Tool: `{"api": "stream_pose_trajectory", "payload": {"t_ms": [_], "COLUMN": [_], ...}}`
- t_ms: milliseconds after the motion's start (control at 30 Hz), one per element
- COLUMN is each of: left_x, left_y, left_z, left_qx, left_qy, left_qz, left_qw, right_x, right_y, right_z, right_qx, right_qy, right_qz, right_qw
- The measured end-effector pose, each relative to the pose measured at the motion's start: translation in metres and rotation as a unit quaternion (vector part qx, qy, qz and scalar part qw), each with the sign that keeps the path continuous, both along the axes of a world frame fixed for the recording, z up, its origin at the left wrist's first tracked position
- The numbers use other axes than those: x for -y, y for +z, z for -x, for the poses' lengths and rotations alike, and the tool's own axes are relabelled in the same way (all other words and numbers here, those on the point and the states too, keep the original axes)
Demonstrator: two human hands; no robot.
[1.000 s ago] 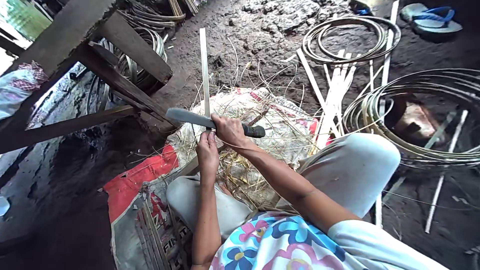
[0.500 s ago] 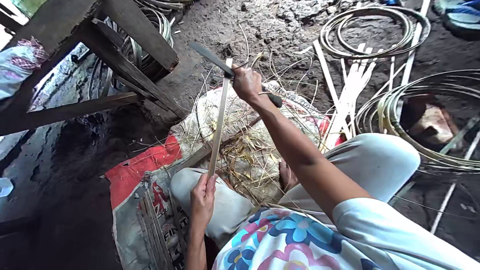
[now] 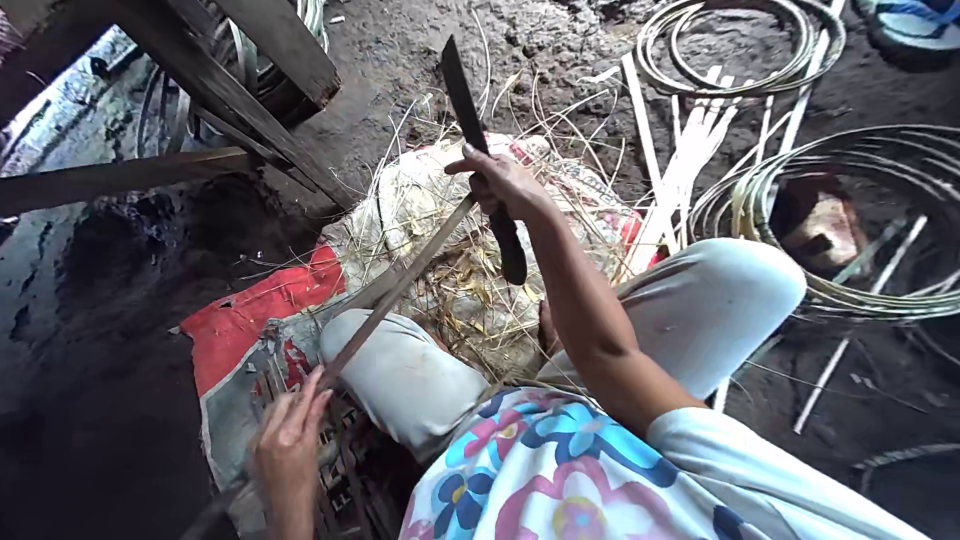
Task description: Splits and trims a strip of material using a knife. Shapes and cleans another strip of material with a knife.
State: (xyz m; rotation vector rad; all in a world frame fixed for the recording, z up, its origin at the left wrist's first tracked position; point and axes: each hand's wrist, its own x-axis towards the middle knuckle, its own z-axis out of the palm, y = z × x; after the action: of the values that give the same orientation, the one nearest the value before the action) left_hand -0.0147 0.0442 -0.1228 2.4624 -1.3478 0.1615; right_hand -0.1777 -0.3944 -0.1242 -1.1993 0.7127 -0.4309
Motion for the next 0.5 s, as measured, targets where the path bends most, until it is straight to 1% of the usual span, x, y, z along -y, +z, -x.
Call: {"api": "stream_pose_trajectory", "payload": {"t_ms": [100,233,367,500], "left_x": [-0.020,-0.034,-0.046,-0.053], "left_y": [0.013,0.029,0.042,0.051], "left_z": [-0.014,-0.025,-0.034,-0.034], "left_qx": [0.046,0.097,0.101,0.113], "left_qy": [-0.016,-0.030,-0.034,-0.030], "left_qz": [0.001,-0.008,-0.018,-0.030], "left_qw": [0.999,0.995,0.994,0.993], "right_x": [-0.020,-0.040,-0.051,-0.056], "right_y": [-0.012,-0.019,-0.026,-0.033], "right_z": [0.014,0.029,0.040,0.044], "right_qx": [0.002,0.064,0.103,0.104], "right_qy": [0.034,0.083,0.110,0.103], "right_qz": [-0.011,-0.031,-0.035,-0.014], "right_qw": [0.999,0.994,0.988,0.989]}}
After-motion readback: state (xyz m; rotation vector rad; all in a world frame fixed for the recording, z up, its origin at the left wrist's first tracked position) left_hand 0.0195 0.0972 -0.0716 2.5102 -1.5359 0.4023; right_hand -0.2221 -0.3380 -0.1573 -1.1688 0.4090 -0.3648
